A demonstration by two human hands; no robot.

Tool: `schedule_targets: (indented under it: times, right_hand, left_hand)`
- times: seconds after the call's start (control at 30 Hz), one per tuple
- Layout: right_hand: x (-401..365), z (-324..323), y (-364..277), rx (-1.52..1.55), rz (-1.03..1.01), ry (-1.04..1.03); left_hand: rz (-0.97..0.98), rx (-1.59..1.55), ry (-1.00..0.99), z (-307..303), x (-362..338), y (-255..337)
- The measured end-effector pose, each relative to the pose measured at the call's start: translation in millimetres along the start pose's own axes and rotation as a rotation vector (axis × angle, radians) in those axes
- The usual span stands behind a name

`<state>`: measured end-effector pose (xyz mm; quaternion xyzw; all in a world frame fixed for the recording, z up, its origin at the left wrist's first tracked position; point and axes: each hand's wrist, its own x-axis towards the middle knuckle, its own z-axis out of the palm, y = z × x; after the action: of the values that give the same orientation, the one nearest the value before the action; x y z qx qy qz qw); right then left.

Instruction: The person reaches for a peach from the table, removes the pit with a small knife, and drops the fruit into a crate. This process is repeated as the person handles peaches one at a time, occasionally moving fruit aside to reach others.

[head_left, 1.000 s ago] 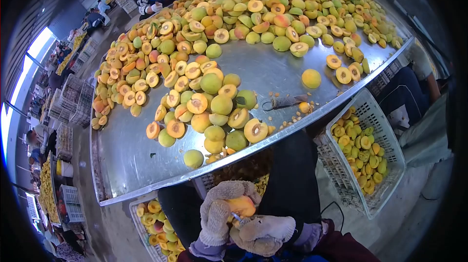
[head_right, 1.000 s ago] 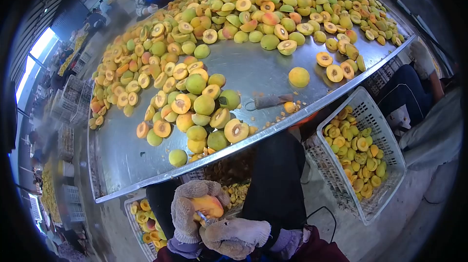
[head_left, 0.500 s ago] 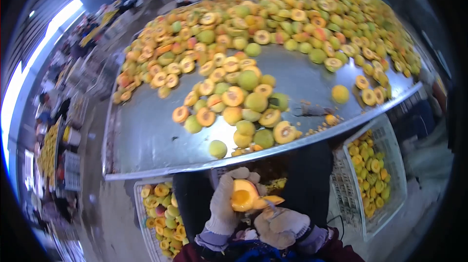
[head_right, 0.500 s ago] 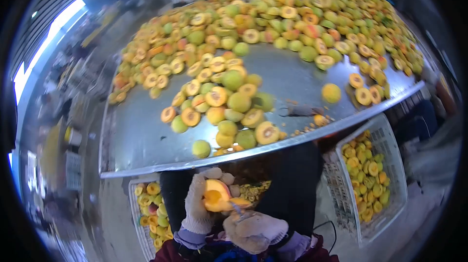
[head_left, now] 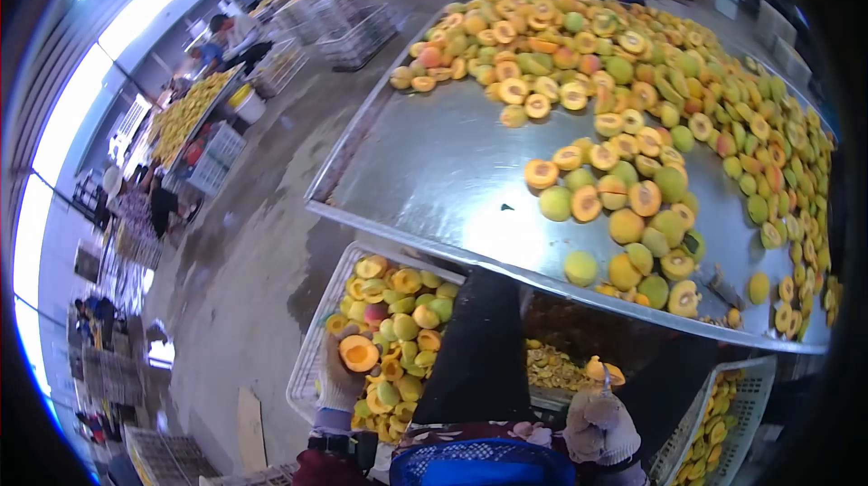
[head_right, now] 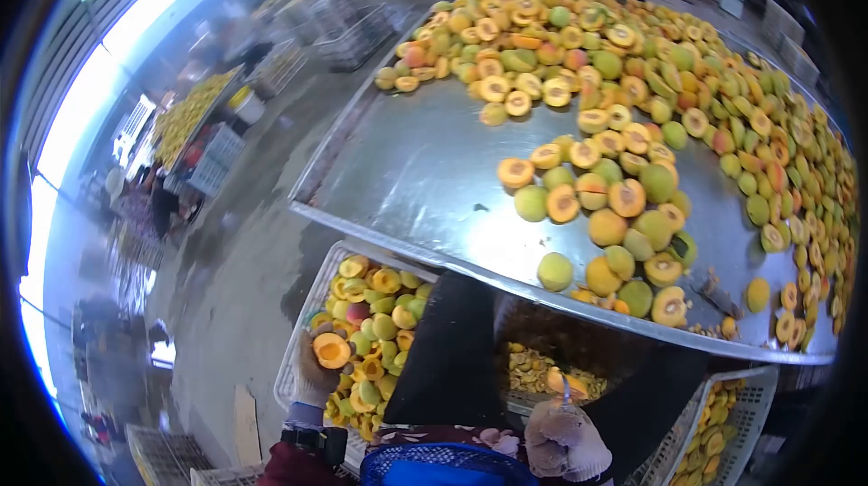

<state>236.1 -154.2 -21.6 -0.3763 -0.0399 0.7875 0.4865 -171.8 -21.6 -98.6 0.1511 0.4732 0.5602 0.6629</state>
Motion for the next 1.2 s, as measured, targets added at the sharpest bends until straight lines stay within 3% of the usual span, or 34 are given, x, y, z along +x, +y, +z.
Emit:
schedule_targets:
  times: [0.1,0.23,0.33,0.37,0.43,0.47,0.5,0.57,0.6,0.67,0.7,0.77,0.93,1.0,1.07,1.1,1.13,1.17,1.2]
  right_hand:
    - [9.0,4.8,5.9,-0.061,-0.066,0.041]
    - [14.3,12.9,7.8,-0.103,-0.024,0.067]
    - [18.6,13.2,12.8,-0.125,-0.028,0.073]
    - [20.8,13.6,13.8,-0.126,-0.035,0.067]
    - [24.9,6.3,17.1,-0.139,-0.022,0.087]
    - [26.9,5.3,18.6,-0.147,-0.014,0.109]
    - [28.4,8.5,19.3,-0.152,-0.009,0.109]
    - [30.7,15.6,20.1,-0.120,0.016,0.146]
    - [33.2,15.9,20.7,-0.126,0.016,0.146]
    - [35.7,14.5,23.4,-0.147,0.037,0.144]
    - [35.7,17.9,24.5,-0.152,0.043,0.147]
    - [37.8,25.9,23.8,-0.150,0.015,0.126]
    - [42.5,43.8,24.4,-0.234,0.016,0.224]
    - [45.5,46.7,27.3,-0.290,0.036,0.263]
    - [46.5,44.7,31.3,-0.264,0.068,0.260]
    - [48.2,48.7,33.2,-0.275,0.078,0.256]
    - [49.6,53.9,34.8,-0.310,0.056,0.309]
    - [50.8,59.5,35.7,-0.343,0.030,0.363]
    - [50.5,64.6,35.0,-0.353,0.029,0.362]
  left_hand:
    - [-0.043,-0.008,0.093,-14.5,-0.5,-7.1]
    - [-0.019,-0.010,0.042,-31.7,6.5,-7.4]
    - [0.135,0.324,0.365,-68.5,20.9,-4.1]
    - [0.134,0.317,0.370,-74.6,19.5,1.0]
    - [0.125,0.706,0.613,-87.8,15.2,15.0]
    - [0.260,0.844,0.626,-140.9,32.3,2.9]
    - [0.256,0.840,0.632,-131.5,29.1,3.2]
    - [0.413,1.237,0.725,-111.9,24.6,-1.1]
    - [0.411,1.231,0.727,-130.2,29.2,-11.4]
    - [0.097,1.403,0.349,-159.8,31.6,-33.6]
    - [0.090,1.398,0.352,-159.7,26.5,-34.6]
    - [-0.102,1.690,0.423,-146.3,21.9,-34.2]
    - [-0.232,1.673,0.353,-133.5,37.2,-10.1]
    - [0.162,1.784,0.463,-110.7,36.9,-17.9]
    - [0.382,1.570,0.362,-79.9,40.8,-34.9]
    - [0.587,1.373,0.205,-51.4,39.5,-40.6]
    - [0.539,1.420,0.127,-14.8,31.7,-41.0]
    - [0.796,1.468,-0.019,-7.2,40.0,-56.5]
    - [0.855,1.533,-0.126,4.1,42.7,-66.0]
